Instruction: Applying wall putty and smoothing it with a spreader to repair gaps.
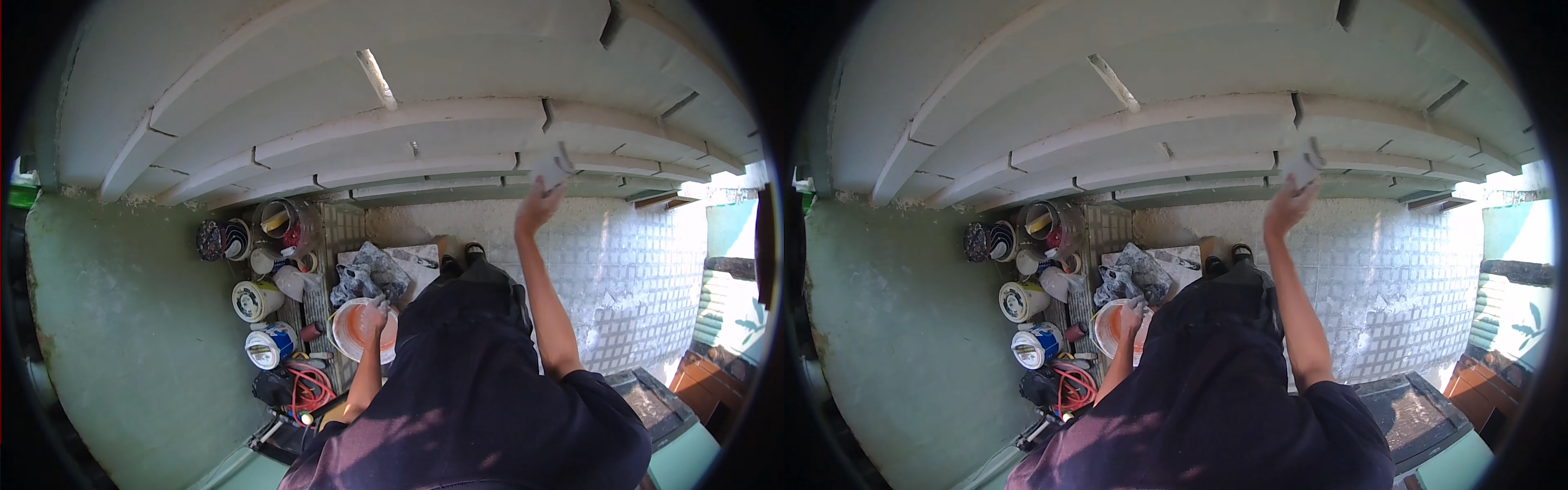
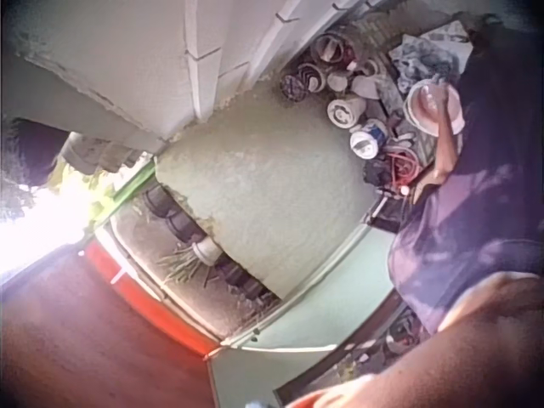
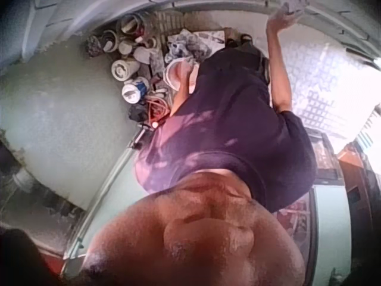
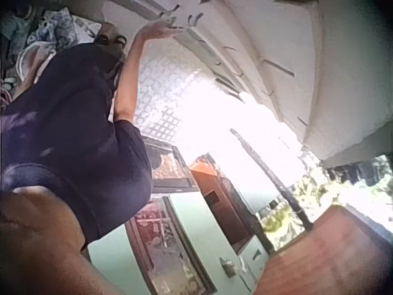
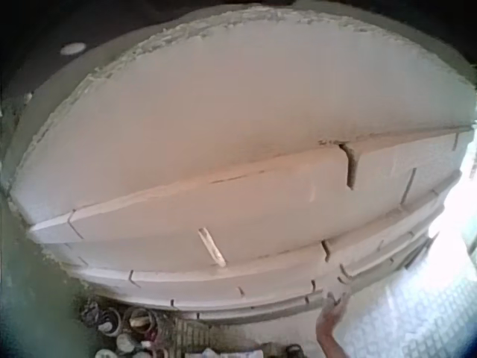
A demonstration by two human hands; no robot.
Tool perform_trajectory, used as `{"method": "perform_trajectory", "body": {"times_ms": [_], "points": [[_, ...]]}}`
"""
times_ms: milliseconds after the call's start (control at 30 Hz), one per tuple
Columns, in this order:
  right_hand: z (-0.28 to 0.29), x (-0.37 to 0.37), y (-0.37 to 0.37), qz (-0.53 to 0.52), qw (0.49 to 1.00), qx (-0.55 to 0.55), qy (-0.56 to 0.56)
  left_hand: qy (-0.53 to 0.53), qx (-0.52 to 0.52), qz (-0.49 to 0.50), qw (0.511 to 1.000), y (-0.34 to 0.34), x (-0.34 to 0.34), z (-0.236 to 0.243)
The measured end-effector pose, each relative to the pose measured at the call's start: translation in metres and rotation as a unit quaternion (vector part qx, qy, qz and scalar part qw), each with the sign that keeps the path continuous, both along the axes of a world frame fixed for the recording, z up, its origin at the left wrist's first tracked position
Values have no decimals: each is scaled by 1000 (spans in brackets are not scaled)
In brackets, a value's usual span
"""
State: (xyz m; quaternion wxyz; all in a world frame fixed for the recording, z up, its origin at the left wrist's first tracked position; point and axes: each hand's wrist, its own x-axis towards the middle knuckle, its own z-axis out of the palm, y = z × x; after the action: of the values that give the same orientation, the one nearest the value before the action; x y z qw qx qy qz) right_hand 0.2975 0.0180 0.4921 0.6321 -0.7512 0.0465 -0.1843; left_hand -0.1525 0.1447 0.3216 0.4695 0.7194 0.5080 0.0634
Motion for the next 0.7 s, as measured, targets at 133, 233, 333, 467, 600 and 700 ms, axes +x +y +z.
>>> {"method": "perform_trajectory", "body": {"times_ms": [133, 233, 333, 467, 600, 700], "points": [[1, 31, 15, -25, 998, -40, -37, 68, -135, 54, 987, -26, -48, -17], [12, 20, 57, 61, 997, -39, -24, 62, -148, 79, 984, -43, -57, -20], [10, 18, 85, 71, 995, -68, -2, 78, -161, 84, 980, -47, -47, -11], [1, -9, 111, 195, 969, -109, -103, 52, -6, -60, 997, -36, -47, -24], [12, -40, 129, 381, 900, -140, -161, -36, 366, -290, 884, -10, -29, -30], [18, -40, 93, 316, 938, -46, -137, -10, -162, -2, 987, 19, -2, -20]]}}
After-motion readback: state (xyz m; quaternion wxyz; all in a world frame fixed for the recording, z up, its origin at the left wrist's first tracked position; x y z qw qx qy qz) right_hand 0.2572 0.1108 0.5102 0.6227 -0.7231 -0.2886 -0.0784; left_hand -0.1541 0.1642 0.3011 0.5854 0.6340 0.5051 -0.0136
